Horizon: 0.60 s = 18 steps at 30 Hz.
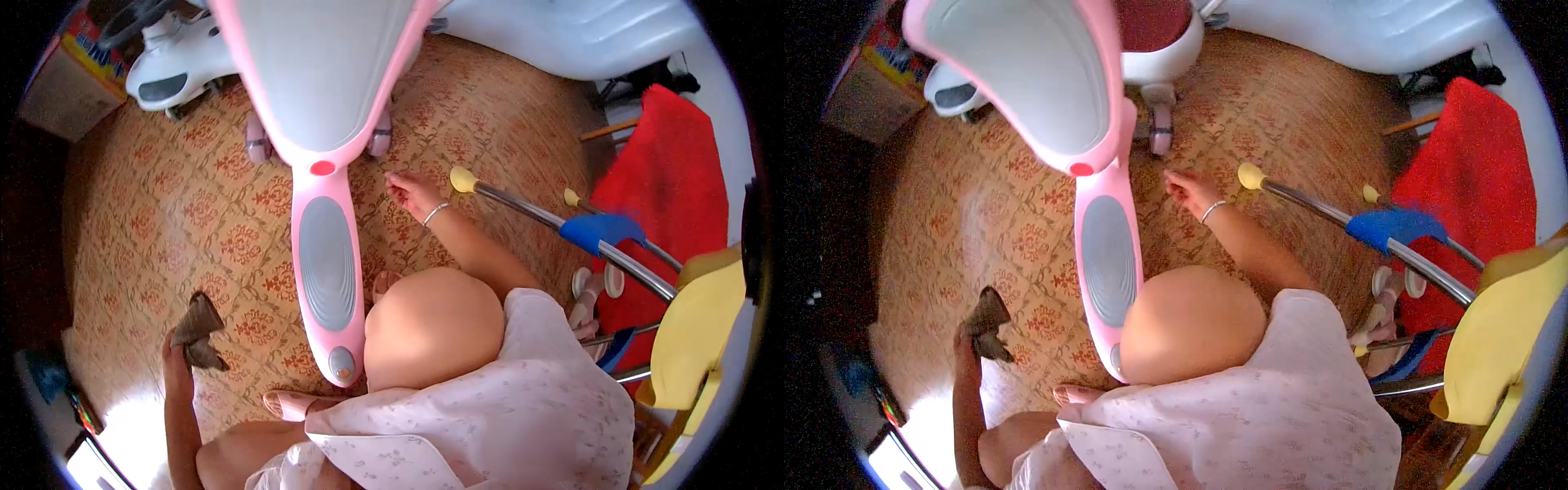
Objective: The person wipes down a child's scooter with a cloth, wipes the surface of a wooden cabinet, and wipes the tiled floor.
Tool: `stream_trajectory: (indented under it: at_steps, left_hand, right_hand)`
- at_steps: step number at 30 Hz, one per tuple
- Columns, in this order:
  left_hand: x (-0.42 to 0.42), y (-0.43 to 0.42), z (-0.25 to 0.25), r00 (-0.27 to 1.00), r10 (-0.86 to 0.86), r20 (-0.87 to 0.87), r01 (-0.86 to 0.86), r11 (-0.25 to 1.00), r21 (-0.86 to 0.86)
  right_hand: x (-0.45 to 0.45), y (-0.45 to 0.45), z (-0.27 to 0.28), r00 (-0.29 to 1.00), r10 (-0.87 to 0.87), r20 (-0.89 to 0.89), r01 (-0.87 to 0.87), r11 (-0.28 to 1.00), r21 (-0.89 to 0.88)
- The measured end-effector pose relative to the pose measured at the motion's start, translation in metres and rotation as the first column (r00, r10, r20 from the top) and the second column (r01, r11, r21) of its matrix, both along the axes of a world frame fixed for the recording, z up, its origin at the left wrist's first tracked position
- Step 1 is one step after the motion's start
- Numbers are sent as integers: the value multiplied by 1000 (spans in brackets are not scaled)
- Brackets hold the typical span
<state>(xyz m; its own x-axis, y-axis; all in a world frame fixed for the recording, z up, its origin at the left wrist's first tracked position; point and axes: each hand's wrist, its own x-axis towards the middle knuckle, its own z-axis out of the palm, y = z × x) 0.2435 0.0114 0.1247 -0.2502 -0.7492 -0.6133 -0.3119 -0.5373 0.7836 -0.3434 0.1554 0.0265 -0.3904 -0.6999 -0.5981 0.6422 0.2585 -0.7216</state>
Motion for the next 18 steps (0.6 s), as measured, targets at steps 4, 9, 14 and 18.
stream_trajectory:
  at_steps: [4, 9, 14, 18]
  left_hand:
    - [3, 0, -1, 993, 93, -73, -87, 993, 76]
    - [32, 14, -25, 1000, -1, 6, 0, 999, 37]
    - [7, 33, 17, 950, -268, 157, 237, 953, 190]
    - [17, 41, 15, 848, -451, 278, 413, 892, 187]
  right_hand:
    - [63, -28, 56, 946, 317, 73, -304, 941, -145]
    - [144, -92, 93, 610, 789, -70, -781, 585, -220]
    - [202, -118, 84, -85, 701, -708, -976, 85, 202]
    - [167, -114, 69, 247, 731, -636, -833, 495, 245]
